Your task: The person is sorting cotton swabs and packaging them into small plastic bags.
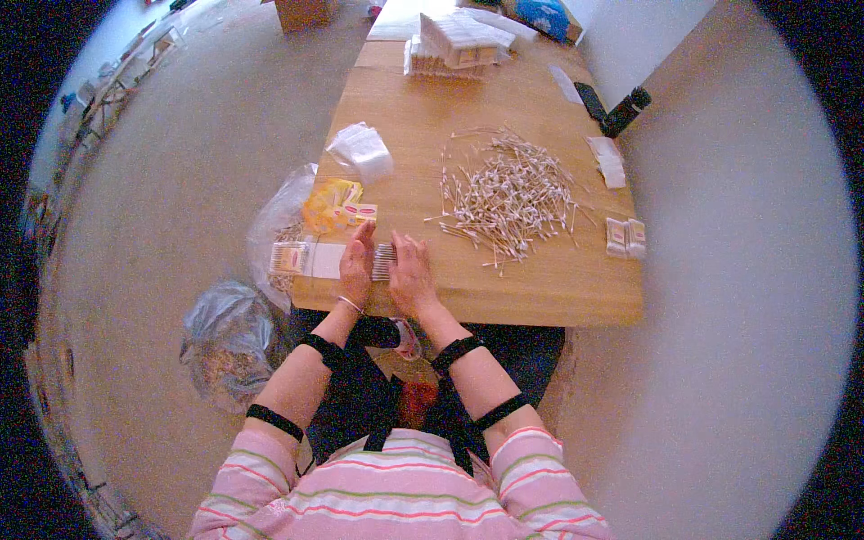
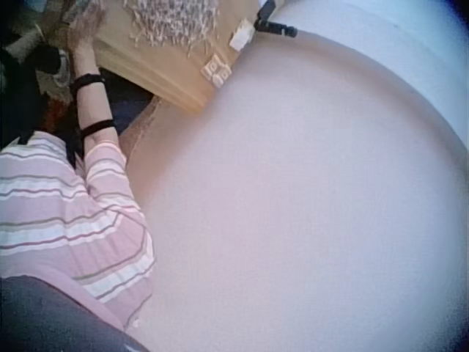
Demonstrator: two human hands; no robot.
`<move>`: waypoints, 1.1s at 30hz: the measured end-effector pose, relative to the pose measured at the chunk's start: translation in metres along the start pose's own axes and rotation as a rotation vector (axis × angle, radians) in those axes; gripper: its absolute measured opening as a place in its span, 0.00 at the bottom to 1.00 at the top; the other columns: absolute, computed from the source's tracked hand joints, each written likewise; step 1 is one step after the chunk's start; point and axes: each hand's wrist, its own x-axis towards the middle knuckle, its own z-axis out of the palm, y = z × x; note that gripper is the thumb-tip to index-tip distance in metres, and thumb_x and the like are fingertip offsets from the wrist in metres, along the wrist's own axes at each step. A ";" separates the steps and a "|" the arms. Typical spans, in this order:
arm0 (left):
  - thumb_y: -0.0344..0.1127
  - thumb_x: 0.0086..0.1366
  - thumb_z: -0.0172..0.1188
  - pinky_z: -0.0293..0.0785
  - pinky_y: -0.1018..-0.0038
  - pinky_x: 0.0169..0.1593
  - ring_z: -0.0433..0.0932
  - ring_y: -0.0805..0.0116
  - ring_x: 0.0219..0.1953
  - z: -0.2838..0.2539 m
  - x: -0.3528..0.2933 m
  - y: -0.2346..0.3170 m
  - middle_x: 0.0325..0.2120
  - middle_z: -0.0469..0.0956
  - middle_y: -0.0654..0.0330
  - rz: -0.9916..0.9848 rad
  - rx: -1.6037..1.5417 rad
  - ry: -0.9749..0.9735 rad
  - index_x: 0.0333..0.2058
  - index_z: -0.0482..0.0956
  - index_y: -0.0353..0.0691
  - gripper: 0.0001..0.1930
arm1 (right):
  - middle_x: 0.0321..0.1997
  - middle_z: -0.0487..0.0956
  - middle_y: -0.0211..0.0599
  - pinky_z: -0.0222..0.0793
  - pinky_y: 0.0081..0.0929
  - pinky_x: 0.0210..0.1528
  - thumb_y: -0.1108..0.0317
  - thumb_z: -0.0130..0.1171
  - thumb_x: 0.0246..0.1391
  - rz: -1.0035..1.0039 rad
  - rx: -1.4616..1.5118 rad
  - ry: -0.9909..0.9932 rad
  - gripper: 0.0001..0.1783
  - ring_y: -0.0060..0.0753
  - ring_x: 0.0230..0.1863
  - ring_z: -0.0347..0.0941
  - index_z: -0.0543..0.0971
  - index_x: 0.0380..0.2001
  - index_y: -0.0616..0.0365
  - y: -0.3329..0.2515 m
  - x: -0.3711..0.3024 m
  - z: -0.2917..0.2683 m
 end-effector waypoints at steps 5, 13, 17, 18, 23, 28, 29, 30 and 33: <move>0.50 0.70 0.39 0.46 0.69 0.66 0.55 0.60 0.63 0.000 -0.001 0.001 0.59 0.60 0.49 -0.009 0.012 -0.030 0.58 0.58 0.28 0.30 | 0.61 0.60 0.54 0.42 0.40 0.67 0.72 0.44 0.54 0.191 0.387 0.290 0.27 0.52 0.65 0.52 0.58 0.58 0.65 -0.003 0.006 0.002; 0.51 0.69 0.39 0.46 0.68 0.66 0.56 0.61 0.63 -0.003 0.000 0.000 0.58 0.61 0.50 -0.016 0.049 -0.084 0.58 0.58 0.29 0.31 | 0.66 0.54 0.53 0.39 0.35 0.69 0.71 0.43 0.55 0.194 0.532 0.205 0.28 0.48 0.69 0.45 0.58 0.60 0.66 0.000 0.009 0.006; 0.51 0.69 0.39 0.46 0.68 0.66 0.55 0.61 0.63 -0.003 0.002 -0.005 0.58 0.61 0.50 -0.037 0.000 -0.058 0.58 0.58 0.29 0.31 | 0.67 0.51 0.55 0.35 0.39 0.69 0.66 0.43 0.57 0.120 0.258 0.205 0.31 0.50 0.70 0.41 0.54 0.61 0.68 0.014 -0.001 0.001; 0.51 0.69 0.39 0.46 0.68 0.66 0.55 0.61 0.63 -0.003 0.002 -0.004 0.58 0.61 0.50 -0.038 0.000 -0.054 0.58 0.58 0.29 0.31 | 0.68 0.49 0.55 0.33 0.41 0.70 0.62 0.43 0.57 0.061 0.014 0.169 0.33 0.50 0.70 0.38 0.52 0.62 0.69 0.017 -0.007 -0.002; 0.51 0.69 0.39 0.45 0.67 0.66 0.55 0.61 0.63 -0.003 -0.001 0.002 0.58 0.61 0.50 -0.030 0.065 -0.072 0.58 0.59 0.28 0.31 | 0.69 0.44 0.56 0.29 0.42 0.70 0.48 0.43 0.57 -0.049 -0.440 -0.260 0.42 0.50 0.71 0.34 0.49 0.62 0.71 -0.012 -0.020 -0.020; 0.51 0.69 0.39 0.47 0.67 0.66 0.57 0.61 0.62 -0.001 0.000 0.002 0.58 0.62 0.49 -0.020 0.116 -0.065 0.58 0.60 0.28 0.31 | 0.69 0.44 0.57 0.27 0.42 0.70 0.41 0.42 0.55 -0.065 -0.553 -0.281 0.47 0.50 0.71 0.33 0.48 0.62 0.71 -0.016 -0.019 -0.023; 0.51 0.69 0.39 0.47 0.67 0.65 0.58 0.61 0.62 -0.001 0.000 0.000 0.57 0.62 0.49 0.001 0.104 -0.041 0.57 0.60 0.28 0.30 | 0.69 0.44 0.57 0.28 0.42 0.70 0.42 0.43 0.55 -0.064 -0.542 -0.279 0.46 0.50 0.71 0.32 0.48 0.62 0.70 -0.017 -0.020 -0.023; 0.51 0.69 0.39 0.47 0.67 0.65 0.58 0.61 0.62 -0.002 0.000 -0.002 0.57 0.62 0.49 0.005 0.104 -0.042 0.57 0.60 0.28 0.30 | 0.69 0.44 0.57 0.28 0.42 0.70 0.42 0.43 0.55 -0.062 -0.532 -0.275 0.45 0.50 0.71 0.32 0.48 0.63 0.70 -0.017 -0.020 -0.021; 0.49 0.70 0.40 0.49 0.67 0.65 0.59 0.60 0.61 -0.002 0.001 -0.006 0.57 0.63 0.49 0.005 0.134 -0.019 0.57 0.61 0.28 0.29 | 0.67 0.48 0.57 0.32 0.44 0.69 0.47 0.45 0.57 -0.045 -0.307 -0.202 0.41 0.52 0.71 0.35 0.52 0.61 0.70 -0.006 -0.018 -0.022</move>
